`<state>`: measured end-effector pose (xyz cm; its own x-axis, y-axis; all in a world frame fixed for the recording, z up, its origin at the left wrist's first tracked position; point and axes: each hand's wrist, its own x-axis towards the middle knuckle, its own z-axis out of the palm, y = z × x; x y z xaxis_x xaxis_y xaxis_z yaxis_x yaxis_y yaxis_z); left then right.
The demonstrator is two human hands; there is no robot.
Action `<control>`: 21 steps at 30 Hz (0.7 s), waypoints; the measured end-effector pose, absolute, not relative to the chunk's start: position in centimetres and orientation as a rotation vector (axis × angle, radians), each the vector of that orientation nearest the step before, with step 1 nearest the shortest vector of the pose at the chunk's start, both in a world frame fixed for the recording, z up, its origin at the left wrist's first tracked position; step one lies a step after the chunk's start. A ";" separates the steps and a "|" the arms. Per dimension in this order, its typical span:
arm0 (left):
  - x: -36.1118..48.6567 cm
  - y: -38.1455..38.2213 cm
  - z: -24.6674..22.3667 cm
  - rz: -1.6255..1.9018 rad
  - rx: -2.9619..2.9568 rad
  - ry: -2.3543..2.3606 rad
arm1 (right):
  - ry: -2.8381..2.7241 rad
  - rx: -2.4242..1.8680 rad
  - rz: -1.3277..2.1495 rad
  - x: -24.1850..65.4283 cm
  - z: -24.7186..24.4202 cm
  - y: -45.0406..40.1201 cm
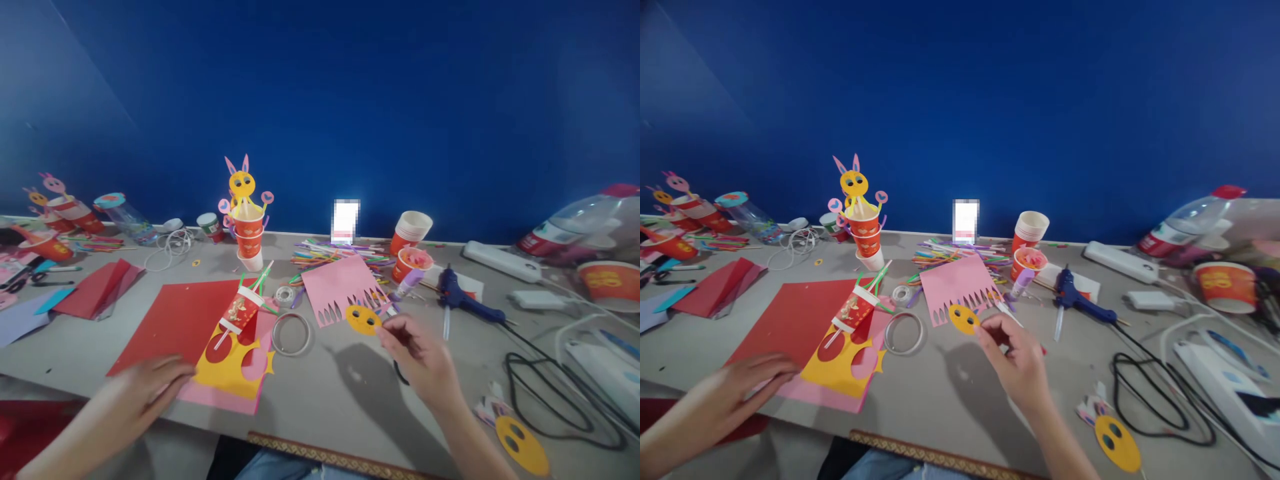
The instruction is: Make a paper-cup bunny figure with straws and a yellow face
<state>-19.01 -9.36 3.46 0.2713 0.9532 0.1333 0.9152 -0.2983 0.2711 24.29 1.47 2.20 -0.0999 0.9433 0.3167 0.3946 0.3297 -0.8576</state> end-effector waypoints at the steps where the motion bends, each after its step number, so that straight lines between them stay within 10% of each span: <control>1: -18.0 -8.2 3.6 0.357 2.457 1.710 | -1.651 -1.213 0.782 23.9 2.2 1.6; 21: -11.3 2.4 0.4 0.536 2.143 2.317 | -1.454 -1.147 1.097 22.4 -2.2 2.7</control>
<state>-11.32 2.44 0.39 -0.1028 0.9582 0.2671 0.9782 0.0486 0.2018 22.40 2.71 -2.22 -0.1092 0.9836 0.1437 0.1319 0.1577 -0.9786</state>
